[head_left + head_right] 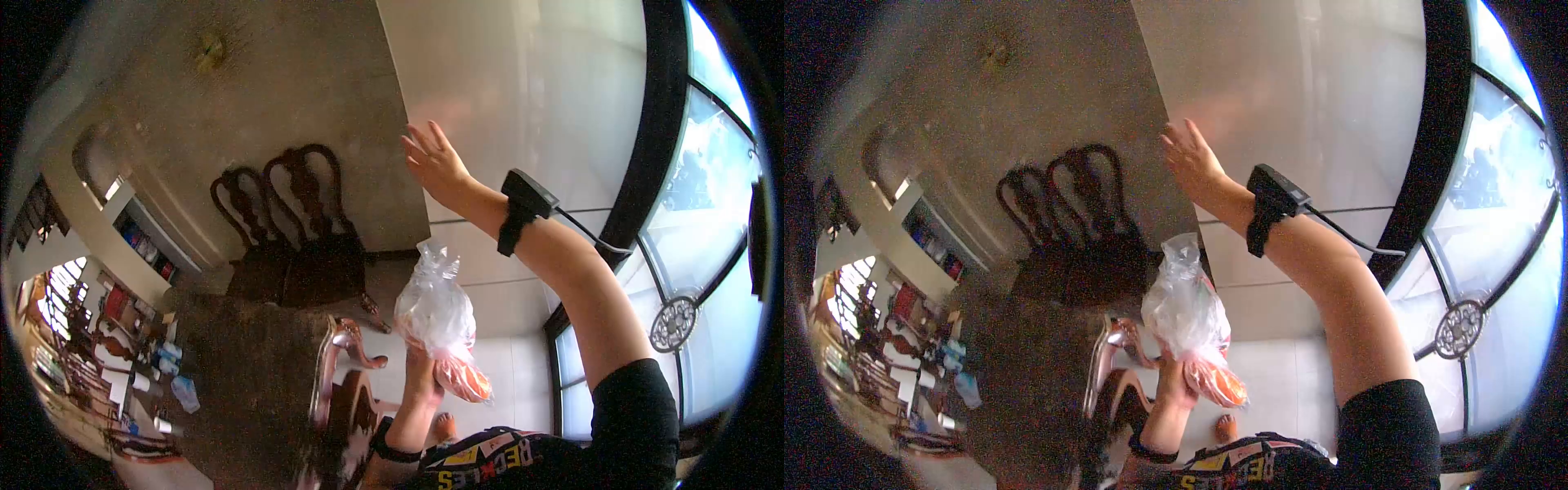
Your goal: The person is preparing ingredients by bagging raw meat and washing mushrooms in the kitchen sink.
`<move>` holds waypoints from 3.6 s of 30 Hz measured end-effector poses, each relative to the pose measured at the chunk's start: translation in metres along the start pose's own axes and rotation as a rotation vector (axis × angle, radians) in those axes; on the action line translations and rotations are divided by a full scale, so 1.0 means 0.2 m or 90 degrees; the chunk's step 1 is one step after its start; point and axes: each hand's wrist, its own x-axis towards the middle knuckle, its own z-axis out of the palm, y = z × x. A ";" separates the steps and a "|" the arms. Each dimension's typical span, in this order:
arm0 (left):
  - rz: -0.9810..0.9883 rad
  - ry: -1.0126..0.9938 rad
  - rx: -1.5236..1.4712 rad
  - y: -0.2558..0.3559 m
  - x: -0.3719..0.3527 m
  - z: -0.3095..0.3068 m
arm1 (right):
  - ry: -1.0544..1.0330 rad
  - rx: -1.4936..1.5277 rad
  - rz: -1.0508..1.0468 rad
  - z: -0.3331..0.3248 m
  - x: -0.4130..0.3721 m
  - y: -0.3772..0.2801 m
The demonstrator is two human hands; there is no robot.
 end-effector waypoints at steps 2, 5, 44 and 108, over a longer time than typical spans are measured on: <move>-0.015 -0.018 0.038 0.12 0.15 -0.04 | -0.052 -0.122 -0.087 0.08 0.24 0.00; 0.028 -0.052 0.022 0.17 0.30 -0.10 | -0.163 -0.121 -0.032 0.12 0.41 0.01; -0.012 -0.436 0.342 1.20 1.54 1.01 | 0.599 0.400 1.098 -0.78 -1.64 -0.16; -0.297 -0.566 0.547 1.76 3.56 1.25 | 0.008 0.016 0.812 0.39 2.23 2.99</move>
